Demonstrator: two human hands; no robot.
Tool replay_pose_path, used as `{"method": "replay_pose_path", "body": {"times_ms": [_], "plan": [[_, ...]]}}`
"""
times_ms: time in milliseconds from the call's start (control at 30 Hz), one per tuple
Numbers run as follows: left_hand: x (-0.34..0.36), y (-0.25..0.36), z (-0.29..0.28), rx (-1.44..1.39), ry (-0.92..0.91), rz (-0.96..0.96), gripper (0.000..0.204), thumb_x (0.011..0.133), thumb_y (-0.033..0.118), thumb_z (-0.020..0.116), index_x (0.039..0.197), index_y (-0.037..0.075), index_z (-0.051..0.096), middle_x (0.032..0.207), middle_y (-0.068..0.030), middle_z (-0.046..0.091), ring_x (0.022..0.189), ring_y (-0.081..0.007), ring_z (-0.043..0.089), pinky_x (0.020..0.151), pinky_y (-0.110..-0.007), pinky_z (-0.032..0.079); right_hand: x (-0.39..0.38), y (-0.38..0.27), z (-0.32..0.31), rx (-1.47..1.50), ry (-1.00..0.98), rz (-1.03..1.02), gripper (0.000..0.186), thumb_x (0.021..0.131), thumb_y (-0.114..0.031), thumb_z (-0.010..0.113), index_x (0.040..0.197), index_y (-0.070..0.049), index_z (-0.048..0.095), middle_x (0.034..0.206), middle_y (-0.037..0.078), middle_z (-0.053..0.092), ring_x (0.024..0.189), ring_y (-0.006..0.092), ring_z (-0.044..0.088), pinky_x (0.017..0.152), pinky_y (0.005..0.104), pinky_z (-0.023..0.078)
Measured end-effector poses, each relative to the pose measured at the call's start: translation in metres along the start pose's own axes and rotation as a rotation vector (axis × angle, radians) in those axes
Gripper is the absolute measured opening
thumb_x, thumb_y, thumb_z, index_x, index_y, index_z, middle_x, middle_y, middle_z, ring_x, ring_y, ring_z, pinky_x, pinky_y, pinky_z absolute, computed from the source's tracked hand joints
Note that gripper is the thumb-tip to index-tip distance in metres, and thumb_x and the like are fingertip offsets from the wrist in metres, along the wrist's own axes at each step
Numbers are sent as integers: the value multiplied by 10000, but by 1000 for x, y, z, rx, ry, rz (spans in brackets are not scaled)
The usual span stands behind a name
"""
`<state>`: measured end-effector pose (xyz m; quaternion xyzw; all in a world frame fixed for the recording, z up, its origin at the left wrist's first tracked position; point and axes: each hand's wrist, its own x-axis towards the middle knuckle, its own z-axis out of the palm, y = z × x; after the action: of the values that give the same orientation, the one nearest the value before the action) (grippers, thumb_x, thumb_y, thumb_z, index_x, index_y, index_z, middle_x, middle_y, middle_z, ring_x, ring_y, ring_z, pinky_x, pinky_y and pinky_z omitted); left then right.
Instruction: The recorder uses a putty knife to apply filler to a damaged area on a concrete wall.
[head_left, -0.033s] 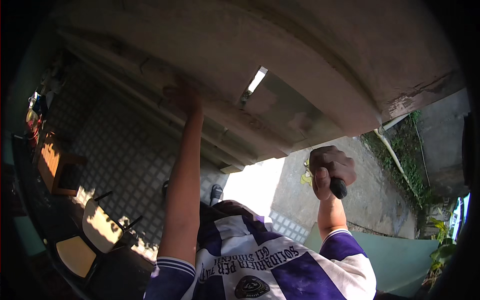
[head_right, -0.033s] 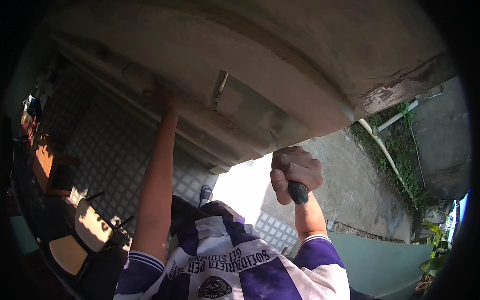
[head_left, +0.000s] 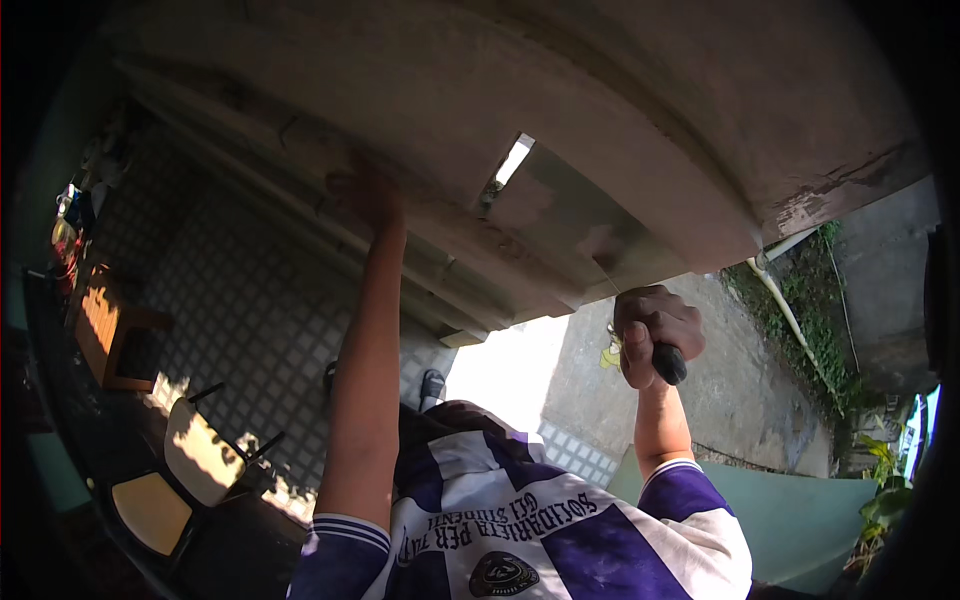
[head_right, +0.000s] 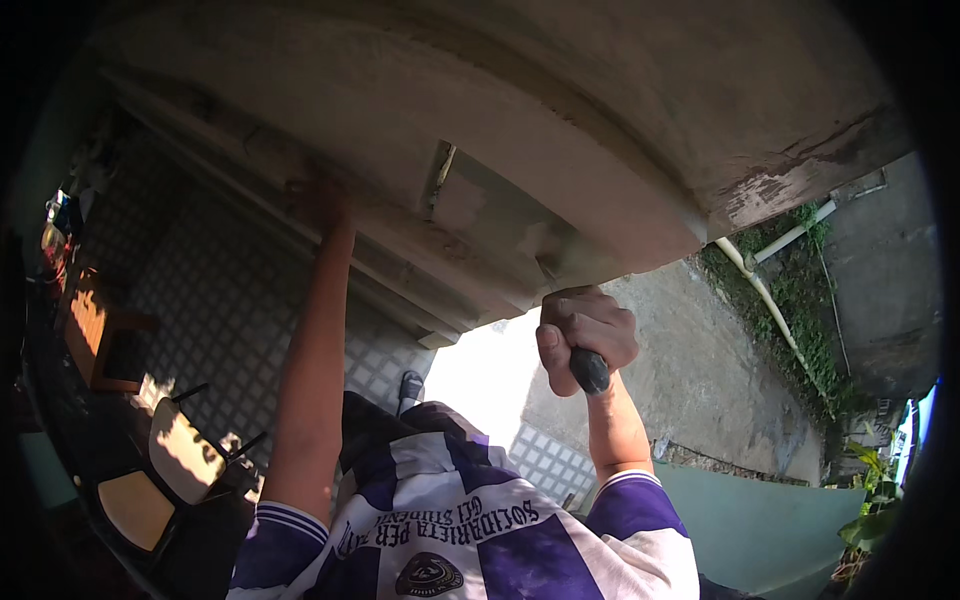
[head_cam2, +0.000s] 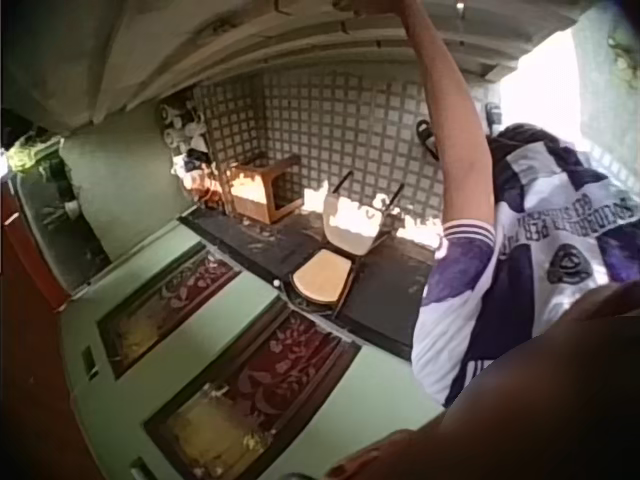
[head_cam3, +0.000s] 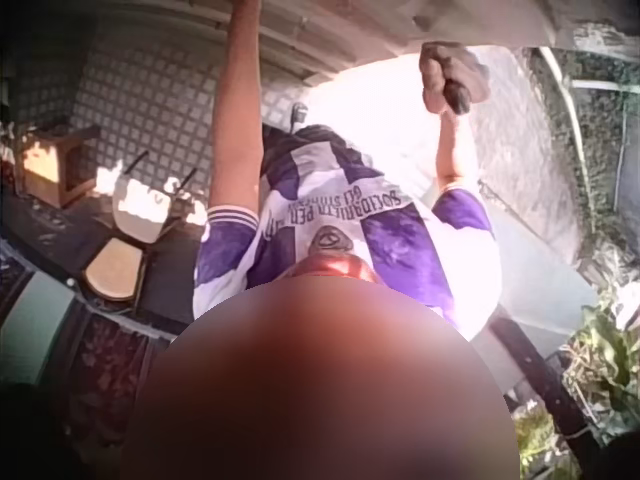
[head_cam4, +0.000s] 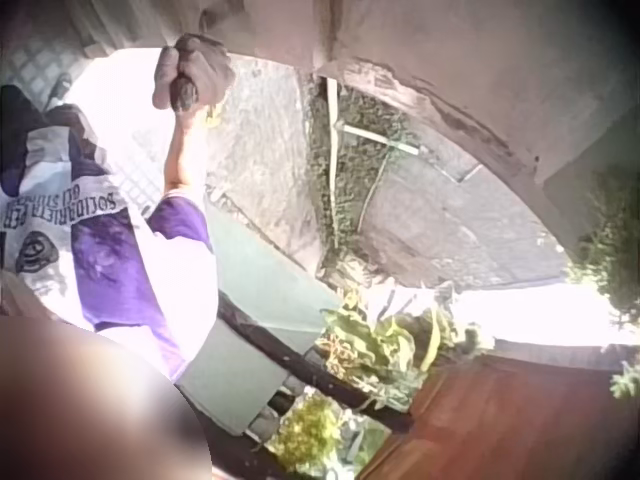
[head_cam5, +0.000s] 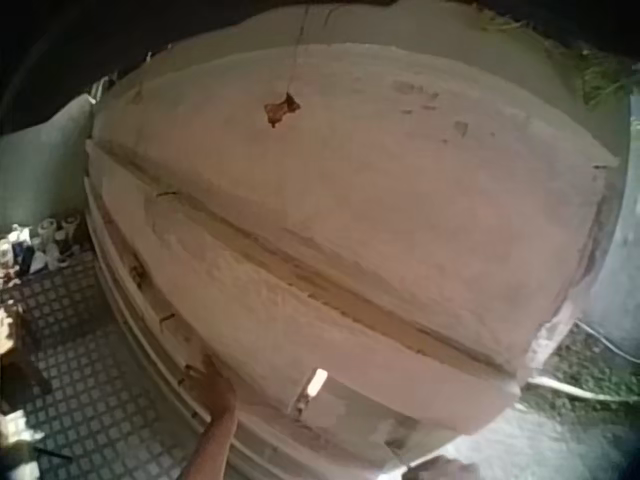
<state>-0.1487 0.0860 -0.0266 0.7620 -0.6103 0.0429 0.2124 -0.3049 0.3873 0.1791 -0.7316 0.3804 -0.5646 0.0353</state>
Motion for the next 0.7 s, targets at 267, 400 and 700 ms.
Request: {"method": "replay_pose_path", "body": {"times_ms": [267,400,700], "plan": [[5,-12,18,62,57,-29,599,947,364,476,1483,164,297,1312,-448,347,1159,-546,440,820,-577,447,2,3,11,-58,-7,-26,306,768,33,549,518,-51,394,461,66,435,362,186,427,408,291,346],[3,-6,8,-126,3,-7,604,939,371,488,1479,171,306,1319,-451,338,1176,-556,431,837,-593,442,1,-7,3,47,15,-29,282,762,25,552,526,-50,418,460,63,449,373,192,446,417,289,364],[2,-8,7,-85,5,-10,612,931,356,496,1488,185,308,1338,-445,339,1213,-558,413,831,-582,453,3,0,7,-35,-54,-55,306,760,42,554,520,-50,388,458,51,421,352,182,409,401,279,344]]}}
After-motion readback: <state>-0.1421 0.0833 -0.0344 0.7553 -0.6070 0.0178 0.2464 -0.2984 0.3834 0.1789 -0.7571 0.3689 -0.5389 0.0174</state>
